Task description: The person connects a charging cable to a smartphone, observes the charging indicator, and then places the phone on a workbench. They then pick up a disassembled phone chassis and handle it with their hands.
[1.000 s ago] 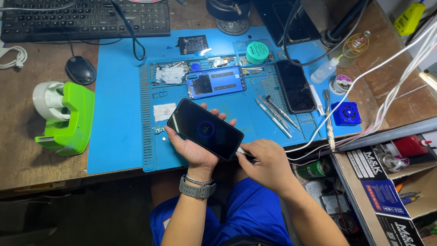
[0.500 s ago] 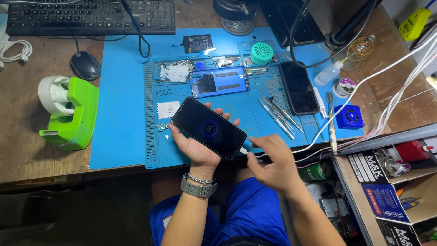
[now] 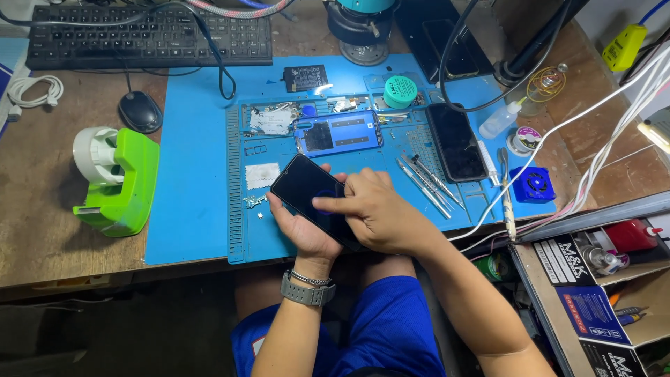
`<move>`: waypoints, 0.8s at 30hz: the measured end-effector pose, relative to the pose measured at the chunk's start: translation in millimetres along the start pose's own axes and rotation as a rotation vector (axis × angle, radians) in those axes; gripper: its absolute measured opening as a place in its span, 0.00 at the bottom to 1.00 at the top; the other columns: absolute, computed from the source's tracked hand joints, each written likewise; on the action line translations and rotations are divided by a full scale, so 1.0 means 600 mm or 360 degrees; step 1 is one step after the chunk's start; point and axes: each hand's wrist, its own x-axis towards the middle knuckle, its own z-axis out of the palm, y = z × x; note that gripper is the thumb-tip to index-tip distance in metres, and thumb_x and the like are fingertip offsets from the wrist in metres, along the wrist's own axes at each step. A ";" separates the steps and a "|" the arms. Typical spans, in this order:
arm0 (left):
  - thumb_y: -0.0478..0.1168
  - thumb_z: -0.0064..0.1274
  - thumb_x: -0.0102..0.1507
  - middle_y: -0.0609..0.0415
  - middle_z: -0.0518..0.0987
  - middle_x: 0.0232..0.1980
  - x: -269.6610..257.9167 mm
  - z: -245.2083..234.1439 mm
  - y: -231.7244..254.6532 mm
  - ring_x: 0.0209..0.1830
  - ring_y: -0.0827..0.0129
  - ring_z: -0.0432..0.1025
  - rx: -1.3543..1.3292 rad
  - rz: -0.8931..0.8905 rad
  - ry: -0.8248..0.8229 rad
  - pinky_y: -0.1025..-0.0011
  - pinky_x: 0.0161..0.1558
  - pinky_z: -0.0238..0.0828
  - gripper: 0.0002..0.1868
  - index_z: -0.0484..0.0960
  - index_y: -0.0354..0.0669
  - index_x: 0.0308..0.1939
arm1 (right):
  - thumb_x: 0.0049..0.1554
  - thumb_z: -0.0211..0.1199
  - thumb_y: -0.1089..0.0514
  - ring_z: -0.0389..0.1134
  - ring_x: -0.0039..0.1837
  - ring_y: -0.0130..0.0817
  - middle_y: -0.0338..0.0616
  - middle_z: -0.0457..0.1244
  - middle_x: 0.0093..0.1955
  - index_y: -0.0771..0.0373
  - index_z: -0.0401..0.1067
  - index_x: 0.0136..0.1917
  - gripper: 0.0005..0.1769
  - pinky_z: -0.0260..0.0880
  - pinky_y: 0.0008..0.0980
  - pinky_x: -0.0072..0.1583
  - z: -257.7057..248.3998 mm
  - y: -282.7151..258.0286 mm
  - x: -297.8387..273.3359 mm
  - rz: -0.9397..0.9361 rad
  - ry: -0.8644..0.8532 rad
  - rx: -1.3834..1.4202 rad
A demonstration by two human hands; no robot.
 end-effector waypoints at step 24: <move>0.81 0.26 0.60 0.31 0.82 0.48 -0.016 0.014 0.003 0.50 0.40 0.79 0.0026 -0.0075 -0.0072 0.42 0.57 0.74 0.54 0.79 0.38 0.60 | 0.57 0.51 0.67 0.63 0.43 0.39 0.40 0.61 0.35 0.53 0.83 0.53 0.21 0.63 0.43 0.58 -0.092 0.029 -0.023 0.0355 0.0026 0.0541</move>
